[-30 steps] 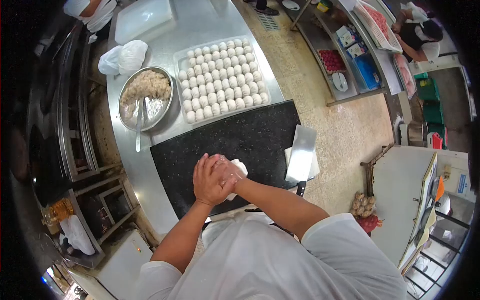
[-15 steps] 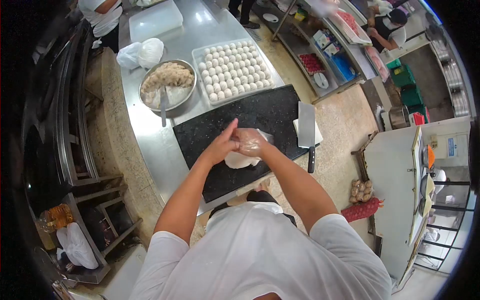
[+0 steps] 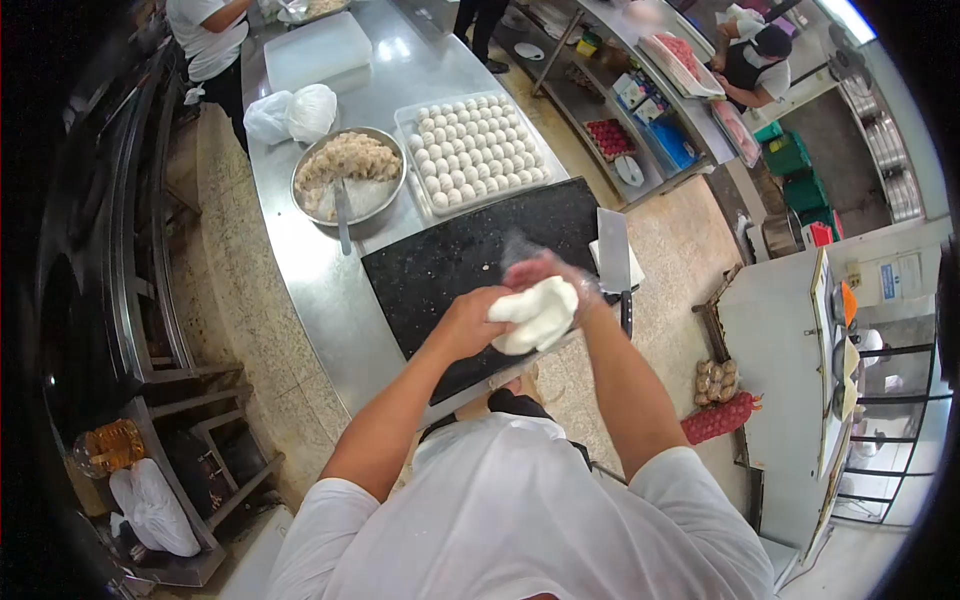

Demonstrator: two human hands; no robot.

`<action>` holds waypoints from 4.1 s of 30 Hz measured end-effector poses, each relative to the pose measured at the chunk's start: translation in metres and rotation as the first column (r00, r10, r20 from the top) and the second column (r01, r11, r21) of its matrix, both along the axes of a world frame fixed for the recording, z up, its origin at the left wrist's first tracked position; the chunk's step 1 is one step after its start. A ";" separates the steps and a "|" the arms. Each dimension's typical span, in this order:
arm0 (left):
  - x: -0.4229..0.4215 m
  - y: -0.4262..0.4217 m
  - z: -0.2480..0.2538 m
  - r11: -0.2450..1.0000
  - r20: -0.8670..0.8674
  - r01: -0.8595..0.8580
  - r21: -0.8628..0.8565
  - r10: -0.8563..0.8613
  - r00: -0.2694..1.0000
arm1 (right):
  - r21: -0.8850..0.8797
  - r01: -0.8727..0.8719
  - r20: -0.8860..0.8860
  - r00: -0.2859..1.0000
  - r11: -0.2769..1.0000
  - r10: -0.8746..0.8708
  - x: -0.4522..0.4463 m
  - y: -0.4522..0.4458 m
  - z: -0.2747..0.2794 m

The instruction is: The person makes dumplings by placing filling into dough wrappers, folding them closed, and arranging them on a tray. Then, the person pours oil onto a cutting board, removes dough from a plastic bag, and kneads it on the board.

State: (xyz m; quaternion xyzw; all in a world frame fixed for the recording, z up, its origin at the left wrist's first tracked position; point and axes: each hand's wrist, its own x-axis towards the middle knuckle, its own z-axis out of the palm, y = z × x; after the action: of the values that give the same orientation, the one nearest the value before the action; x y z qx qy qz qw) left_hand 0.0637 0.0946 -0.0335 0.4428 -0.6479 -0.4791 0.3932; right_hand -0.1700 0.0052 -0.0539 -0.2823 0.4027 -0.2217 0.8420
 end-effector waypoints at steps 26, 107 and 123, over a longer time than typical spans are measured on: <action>-0.040 -0.096 -0.048 0.881 0.339 -0.386 -0.272 0.463 0.819 | -0.735 -0.678 -0.635 0.690 -0.001 -0.347 0.078 -0.032 -0.064; -0.071 -0.063 -0.076 0.962 0.864 -0.207 -0.176 0.252 0.435 | -0.819 -0.499 -0.565 0.785 0.282 -0.252 0.026 -0.016 -0.042; -0.011 -0.065 0.021 0.965 0.672 0.115 0.234 -0.246 0.698 | -0.283 -0.008 -0.307 0.948 0.959 -0.082 0.042 -0.019 0.007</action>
State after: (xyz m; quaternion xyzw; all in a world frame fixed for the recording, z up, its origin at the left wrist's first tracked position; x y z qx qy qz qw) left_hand 0.0523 0.0295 -0.0129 0.5568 -0.7439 -0.3683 0.0313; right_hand -0.1278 -0.0138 -0.0468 -0.4230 0.5018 -0.2444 0.7138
